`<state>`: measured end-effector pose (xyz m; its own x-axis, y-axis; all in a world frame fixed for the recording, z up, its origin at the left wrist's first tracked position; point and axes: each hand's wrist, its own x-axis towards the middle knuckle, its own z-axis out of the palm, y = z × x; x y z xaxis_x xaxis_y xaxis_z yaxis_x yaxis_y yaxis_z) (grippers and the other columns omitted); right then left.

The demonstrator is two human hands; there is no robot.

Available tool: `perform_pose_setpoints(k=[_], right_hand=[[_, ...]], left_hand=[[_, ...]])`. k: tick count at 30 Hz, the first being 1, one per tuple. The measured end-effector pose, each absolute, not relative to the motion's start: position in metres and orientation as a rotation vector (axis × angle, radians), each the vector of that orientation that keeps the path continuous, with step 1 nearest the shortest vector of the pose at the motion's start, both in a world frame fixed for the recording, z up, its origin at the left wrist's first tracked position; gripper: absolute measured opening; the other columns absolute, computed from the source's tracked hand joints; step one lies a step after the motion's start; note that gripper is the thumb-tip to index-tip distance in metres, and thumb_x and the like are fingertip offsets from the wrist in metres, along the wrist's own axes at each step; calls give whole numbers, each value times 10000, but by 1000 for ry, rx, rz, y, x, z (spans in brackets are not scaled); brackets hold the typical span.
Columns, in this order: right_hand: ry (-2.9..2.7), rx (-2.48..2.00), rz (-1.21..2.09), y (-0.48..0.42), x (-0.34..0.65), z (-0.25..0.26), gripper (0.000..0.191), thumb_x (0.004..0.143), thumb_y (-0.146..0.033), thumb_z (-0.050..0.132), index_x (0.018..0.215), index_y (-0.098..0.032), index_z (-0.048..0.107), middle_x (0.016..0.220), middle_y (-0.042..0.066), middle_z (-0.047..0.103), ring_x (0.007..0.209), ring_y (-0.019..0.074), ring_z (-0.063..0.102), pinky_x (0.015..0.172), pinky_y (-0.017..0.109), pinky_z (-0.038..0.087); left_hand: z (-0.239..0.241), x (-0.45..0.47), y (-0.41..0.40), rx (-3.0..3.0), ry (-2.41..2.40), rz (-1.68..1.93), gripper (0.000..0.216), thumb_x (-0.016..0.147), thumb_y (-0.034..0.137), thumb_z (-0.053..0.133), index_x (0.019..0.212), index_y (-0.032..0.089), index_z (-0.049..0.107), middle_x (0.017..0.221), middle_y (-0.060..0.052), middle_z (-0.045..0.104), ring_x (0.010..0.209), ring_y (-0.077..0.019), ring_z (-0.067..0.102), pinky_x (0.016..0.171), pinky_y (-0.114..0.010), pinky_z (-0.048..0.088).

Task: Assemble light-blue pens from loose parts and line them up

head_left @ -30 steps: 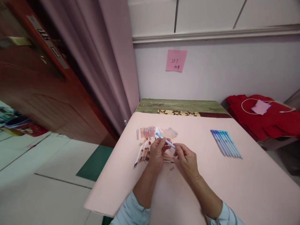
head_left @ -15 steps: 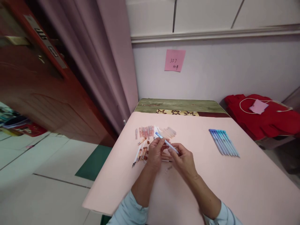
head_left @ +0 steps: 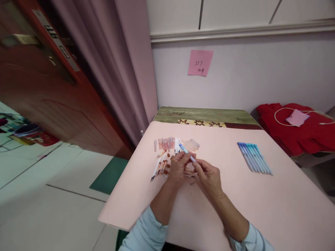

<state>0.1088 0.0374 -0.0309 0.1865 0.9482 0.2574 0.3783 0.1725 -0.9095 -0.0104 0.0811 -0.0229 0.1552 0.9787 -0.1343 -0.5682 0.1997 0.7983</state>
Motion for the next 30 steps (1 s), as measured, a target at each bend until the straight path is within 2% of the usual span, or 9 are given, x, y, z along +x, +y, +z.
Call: perform_pose_setpoints(k=[3,6,11,15,18,20,24,27,30], right_hand=[[-1272,-1219,1049,38,109,-29,366,866,-521,573,845,-185,716,568,-3,590,510,124,497,512,239,422],[-1116,-1103,1349,40,108,-27,425,832,-573,587,774,-162,680,482,-20,508,445,108,426,445,231,372],[-1010,-1047,1568,41,108,-28,438,828,-586,586,782,-158,665,455,-36,480,397,89,374,418,226,371],[-1076,-1049,1399,41,107,-31,376,823,-536,633,801,-162,665,614,13,615,532,119,536,528,243,467],[-1151,-1176,1159,41,106,-33,376,784,-520,682,923,-170,675,757,42,684,642,157,613,604,277,518],[-1191,-1270,992,41,106,-35,404,772,-530,681,958,-171,680,755,41,691,637,162,617,587,271,517],[-1253,-1353,799,42,107,-35,379,798,-530,638,904,-173,703,661,17,666,570,140,579,527,230,469],[-1248,-1378,785,43,109,-30,351,806,-508,634,873,-171,707,632,5,649,542,128,545,517,221,436],[-1175,-1393,749,45,113,-24,331,796,-487,650,851,-165,710,697,20,673,597,138,561,562,230,438]], left_hand=[[-21,-13,80,730,710,1242,234,712,345,769,787,125,746,704,-45,673,629,-106,582,637,-223,478],[-16,-16,77,755,645,1220,249,744,356,742,809,116,744,706,-55,669,605,-104,559,581,-219,447],[-13,-16,76,719,652,1143,300,716,407,760,800,122,719,678,-46,647,518,-103,540,503,-229,431],[-18,-14,78,722,769,1192,293,693,409,773,770,133,715,660,-35,652,530,-107,570,528,-227,456],[-23,-14,78,755,836,1200,303,671,410,785,772,133,716,705,-39,679,568,-113,591,537,-220,460],[-26,-12,78,786,853,1187,311,664,412,790,780,135,710,692,-28,674,561,-110,582,522,-213,448],[-24,-6,82,843,916,1196,301,666,406,787,763,136,695,656,-12,654,569,-110,578,538,-212,443],[0,-12,78,820,996,1328,305,657,370,804,837,144,709,782,-42,692,665,-128,620,634,-235,479],[39,-36,55,775,936,1555,266,749,388,746,900,174,706,895,-58,689,720,-135,618,721,-273,505]])
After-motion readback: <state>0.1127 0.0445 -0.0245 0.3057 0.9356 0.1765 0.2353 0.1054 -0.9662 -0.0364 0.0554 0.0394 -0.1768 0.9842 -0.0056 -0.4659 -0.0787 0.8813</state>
